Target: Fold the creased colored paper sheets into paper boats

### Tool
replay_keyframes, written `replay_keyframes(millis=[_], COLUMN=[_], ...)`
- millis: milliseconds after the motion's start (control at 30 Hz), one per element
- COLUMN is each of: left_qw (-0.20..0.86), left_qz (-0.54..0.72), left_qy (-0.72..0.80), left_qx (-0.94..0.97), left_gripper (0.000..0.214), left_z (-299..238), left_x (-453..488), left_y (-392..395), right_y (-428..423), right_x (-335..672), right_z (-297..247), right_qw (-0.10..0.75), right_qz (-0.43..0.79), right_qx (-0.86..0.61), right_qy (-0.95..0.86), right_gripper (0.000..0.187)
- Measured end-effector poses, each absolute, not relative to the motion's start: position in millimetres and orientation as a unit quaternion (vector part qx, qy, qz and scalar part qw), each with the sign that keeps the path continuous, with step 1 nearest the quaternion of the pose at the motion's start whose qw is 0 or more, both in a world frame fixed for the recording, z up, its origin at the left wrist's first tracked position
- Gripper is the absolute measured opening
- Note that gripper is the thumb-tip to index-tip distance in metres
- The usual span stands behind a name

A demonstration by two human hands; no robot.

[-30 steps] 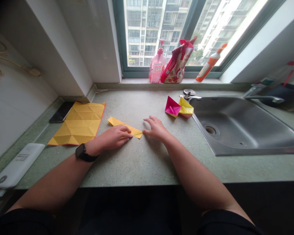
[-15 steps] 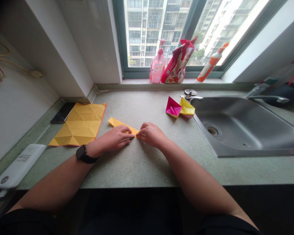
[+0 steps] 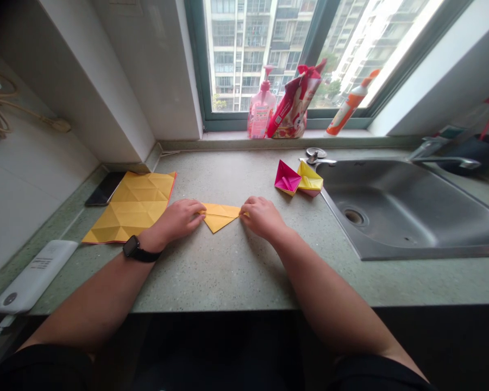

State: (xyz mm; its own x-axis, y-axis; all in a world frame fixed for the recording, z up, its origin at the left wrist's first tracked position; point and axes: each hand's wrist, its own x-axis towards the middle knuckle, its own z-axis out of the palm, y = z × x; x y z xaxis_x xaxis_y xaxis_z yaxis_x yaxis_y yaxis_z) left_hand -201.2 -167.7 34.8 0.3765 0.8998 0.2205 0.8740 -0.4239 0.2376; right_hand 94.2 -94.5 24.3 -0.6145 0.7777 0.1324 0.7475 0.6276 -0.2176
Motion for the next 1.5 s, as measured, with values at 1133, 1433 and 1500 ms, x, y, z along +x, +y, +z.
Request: replay_keyframes(millis=[1133, 1433, 1500], left_qw=[0.142, 0.160, 0.147], left_qz=[0.194, 0.230, 0.225], left_qy=[0.491, 0.502, 0.500], left_qx=[0.837, 0.819, 0.823], left_gripper=[0.009, 0.010, 0.009], left_z=[32.1, 26.8, 25.0], left_x=[-180.7, -178.6, -178.9], left_y=[-176.6, -173.9, -173.0], right_y=[-120.3, -118.6, -119.0], right_x=[62.0, 65.6, 66.3], right_z=[8.0, 10.2, 11.2], right_qw=[0.170, 0.151, 0.150], right_qz=[0.131, 0.164, 0.171], right_qx=[-0.288, -0.288, -0.282], right_qy=[-0.933, -0.931, -0.932], right_gripper=[0.026, 0.026, 0.022])
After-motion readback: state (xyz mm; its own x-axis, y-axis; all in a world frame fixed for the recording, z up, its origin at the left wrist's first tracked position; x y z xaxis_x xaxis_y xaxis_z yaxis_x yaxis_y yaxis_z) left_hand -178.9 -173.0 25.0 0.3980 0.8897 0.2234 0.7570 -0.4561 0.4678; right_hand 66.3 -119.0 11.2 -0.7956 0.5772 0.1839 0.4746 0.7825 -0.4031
